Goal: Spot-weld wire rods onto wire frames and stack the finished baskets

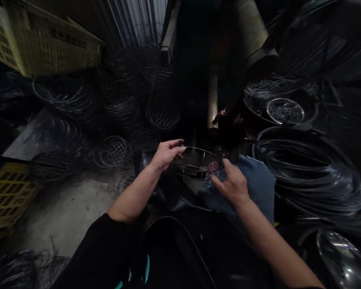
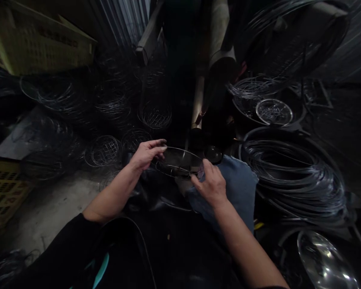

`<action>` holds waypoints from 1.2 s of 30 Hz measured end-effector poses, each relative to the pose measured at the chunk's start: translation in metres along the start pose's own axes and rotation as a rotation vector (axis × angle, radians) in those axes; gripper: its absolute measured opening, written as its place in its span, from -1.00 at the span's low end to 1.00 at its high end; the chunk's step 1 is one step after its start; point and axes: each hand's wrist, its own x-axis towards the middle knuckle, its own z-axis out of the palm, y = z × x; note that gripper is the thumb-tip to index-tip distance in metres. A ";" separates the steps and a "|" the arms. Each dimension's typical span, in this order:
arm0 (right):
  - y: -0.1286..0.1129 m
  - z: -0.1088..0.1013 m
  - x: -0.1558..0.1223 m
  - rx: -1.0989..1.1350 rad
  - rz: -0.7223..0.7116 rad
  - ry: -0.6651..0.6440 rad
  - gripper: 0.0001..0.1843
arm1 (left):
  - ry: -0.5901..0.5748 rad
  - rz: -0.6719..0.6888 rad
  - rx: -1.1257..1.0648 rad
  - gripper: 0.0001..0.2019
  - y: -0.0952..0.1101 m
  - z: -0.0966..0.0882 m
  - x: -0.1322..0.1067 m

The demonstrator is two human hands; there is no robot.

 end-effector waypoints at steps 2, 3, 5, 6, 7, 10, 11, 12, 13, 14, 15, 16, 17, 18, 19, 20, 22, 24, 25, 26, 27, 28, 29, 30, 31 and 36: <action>0.009 -0.004 -0.007 -0.015 0.047 0.015 -0.36 | -0.008 0.026 0.024 -0.52 0.000 -0.002 -0.001; 0.013 -0.006 -0.010 -0.015 0.080 0.014 -0.35 | 0.010 0.062 0.054 -0.50 -0.002 -0.005 -0.001; 0.020 -0.009 -0.017 -0.003 0.145 0.000 -0.33 | 0.051 0.161 0.174 -0.47 -0.009 -0.012 -0.001; 0.022 -0.011 -0.020 0.007 0.173 -0.011 -0.32 | 0.060 0.208 0.259 -0.42 -0.013 -0.015 -0.001; 0.024 -0.012 -0.023 0.019 0.201 -0.024 -0.32 | 0.056 0.249 0.354 -0.34 -0.019 -0.018 -0.001; 0.026 -0.018 -0.029 0.074 0.294 -0.058 -0.29 | -0.050 0.288 0.596 -0.03 -0.037 -0.019 -0.002; 0.025 -0.019 -0.030 0.104 0.335 -0.067 -0.27 | -0.093 0.287 0.639 0.04 -0.042 -0.017 -0.002; 0.024 -0.021 -0.030 0.138 0.380 -0.071 -0.25 | -0.127 0.284 0.663 0.07 -0.046 -0.014 -0.002; 0.023 -0.022 -0.030 0.169 0.426 -0.078 -0.23 | -0.148 0.280 0.671 0.08 -0.049 -0.011 -0.002; 0.022 -0.023 -0.029 0.196 0.467 -0.082 -0.21 | -0.154 0.275 0.671 0.07 -0.050 -0.008 -0.002; 0.020 -0.024 -0.029 0.216 0.500 -0.087 -0.20 | -0.148 0.271 0.667 0.05 -0.050 -0.005 -0.001; 0.020 -0.025 -0.028 0.232 0.522 -0.091 -0.19 | -0.139 0.272 0.662 0.03 -0.049 -0.002 0.000; 0.019 -0.026 -0.028 0.245 0.536 -0.091 -0.19 | -0.128 0.279 0.658 0.02 -0.047 -0.001 0.001; 0.019 -0.026 -0.028 0.255 0.544 -0.090 -0.19 | -0.121 0.294 0.657 0.01 -0.044 0.001 0.002; 0.019 -0.026 -0.027 0.267 0.550 -0.089 -0.19 | -0.119 0.314 0.655 0.01 -0.041 0.001 0.002; 0.019 -0.026 -0.027 0.279 0.556 -0.087 -0.21 | -0.120 0.331 0.651 0.00 -0.039 0.001 0.003; 0.019 -0.026 -0.027 0.306 0.576 -0.090 -0.23 | -0.130 0.337 0.638 -0.02 -0.036 0.001 0.003; 0.018 -0.026 -0.028 0.350 0.601 -0.097 -0.23 | -0.128 0.323 0.605 -0.02 -0.036 0.000 0.003; 0.018 -0.026 -0.029 0.372 0.615 -0.098 -0.22 | -0.122 0.320 0.580 -0.01 -0.037 -0.001 0.002; 0.017 -0.026 -0.030 0.390 0.627 -0.096 -0.21 | -0.114 0.324 0.550 -0.01 -0.038 -0.001 0.002; 0.016 -0.027 -0.032 0.405 0.637 -0.092 -0.21 | -0.107 0.336 0.519 -0.01 -0.038 -0.002 0.002; 0.014 -0.027 -0.033 0.416 0.646 -0.087 -0.22 | -0.102 0.355 0.493 0.00 -0.039 -0.002 0.002; 0.013 -0.028 -0.035 0.423 0.654 -0.082 -0.22 | -0.104 0.375 0.471 0.00 -0.039 -0.002 0.001; 0.011 -0.029 -0.036 0.430 0.661 -0.076 -0.23 | -0.110 0.394 0.455 0.00 -0.038 -0.002 0.001; 0.009 -0.029 -0.037 0.436 0.667 -0.071 -0.24 | -0.116 0.410 0.442 0.00 -0.038 -0.002 0.001; -0.002 -0.033 -0.035 0.456 0.657 -0.031 -0.26 | -0.093 0.472 0.424 -0.06 -0.033 -0.002 -0.005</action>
